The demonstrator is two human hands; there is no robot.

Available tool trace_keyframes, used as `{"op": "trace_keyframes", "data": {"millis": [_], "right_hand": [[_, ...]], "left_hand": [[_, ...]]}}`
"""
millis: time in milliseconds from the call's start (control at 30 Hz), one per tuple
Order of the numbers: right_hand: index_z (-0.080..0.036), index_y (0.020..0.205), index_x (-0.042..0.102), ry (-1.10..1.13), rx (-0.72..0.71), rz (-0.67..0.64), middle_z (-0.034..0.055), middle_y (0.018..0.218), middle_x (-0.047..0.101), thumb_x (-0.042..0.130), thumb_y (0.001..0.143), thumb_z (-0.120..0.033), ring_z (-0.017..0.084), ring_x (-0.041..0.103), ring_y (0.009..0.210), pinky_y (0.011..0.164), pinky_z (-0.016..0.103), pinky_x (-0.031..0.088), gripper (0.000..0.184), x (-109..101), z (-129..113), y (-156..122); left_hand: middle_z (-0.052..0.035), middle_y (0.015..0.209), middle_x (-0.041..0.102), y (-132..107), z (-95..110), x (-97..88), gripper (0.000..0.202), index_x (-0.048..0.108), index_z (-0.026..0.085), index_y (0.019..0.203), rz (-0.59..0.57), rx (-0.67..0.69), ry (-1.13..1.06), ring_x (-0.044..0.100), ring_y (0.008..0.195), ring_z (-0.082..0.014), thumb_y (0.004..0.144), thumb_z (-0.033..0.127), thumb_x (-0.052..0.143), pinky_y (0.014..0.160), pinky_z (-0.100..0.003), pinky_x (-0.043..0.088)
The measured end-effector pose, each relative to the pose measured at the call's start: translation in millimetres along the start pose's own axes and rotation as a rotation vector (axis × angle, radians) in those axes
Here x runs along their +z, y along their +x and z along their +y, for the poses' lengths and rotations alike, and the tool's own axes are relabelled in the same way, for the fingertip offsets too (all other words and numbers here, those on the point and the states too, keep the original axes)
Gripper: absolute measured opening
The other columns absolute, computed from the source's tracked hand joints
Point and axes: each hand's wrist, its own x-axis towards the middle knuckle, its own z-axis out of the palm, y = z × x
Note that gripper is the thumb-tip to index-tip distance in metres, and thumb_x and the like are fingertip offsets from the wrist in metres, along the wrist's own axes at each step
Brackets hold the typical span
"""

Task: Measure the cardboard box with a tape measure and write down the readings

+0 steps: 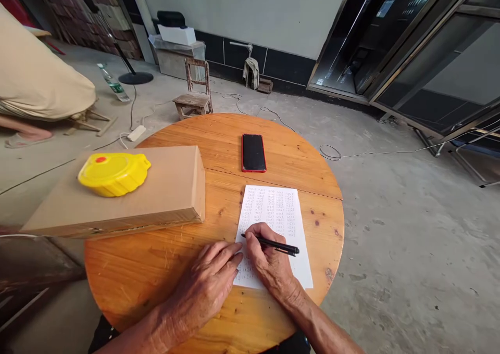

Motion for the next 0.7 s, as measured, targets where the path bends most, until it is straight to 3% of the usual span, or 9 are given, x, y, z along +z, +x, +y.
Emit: {"op": "trace_keyframes", "data": {"millis": [333, 700], "right_hand": [[-0.020, 0.076, 0.060, -0.107, -0.042, -0.054, -0.0015, 0.065, 0.059, 0.051, 0.095, -0.029, 0.014, 0.053, 0.058, 0.055, 0.024, 0.044, 0.022, 6.4, 1.9, -1.0], [-0.020, 0.078, 0.060, -0.210, -0.124, -0.076, -0.0030, 0.065, 0.059, 0.051, 0.098, -0.027, 0.011, 0.052, 0.056, 0.054, 0.022, 0.041, 0.023, 7.7, 3.4, 0.9]], "left_hand": [[-0.0130, 0.122, 0.066, -1.4, -1.2, 0.5, 0.033, 0.060, 0.009, 0.123, 0.025, -0.032, -0.040, 0.060, 0.108, -0.0265, 0.094, 0.004, 0.045, 0.092, -0.043, 0.054], [-0.0144, 0.126, 0.065, -4.4, 0.8, 1.9, 0.036, 0.059, 0.006, 0.126, -0.004, -0.049, -0.016, 0.059, 0.110, -0.0271, 0.092, 0.002, 0.047, 0.095, -0.042, 0.053]]}}
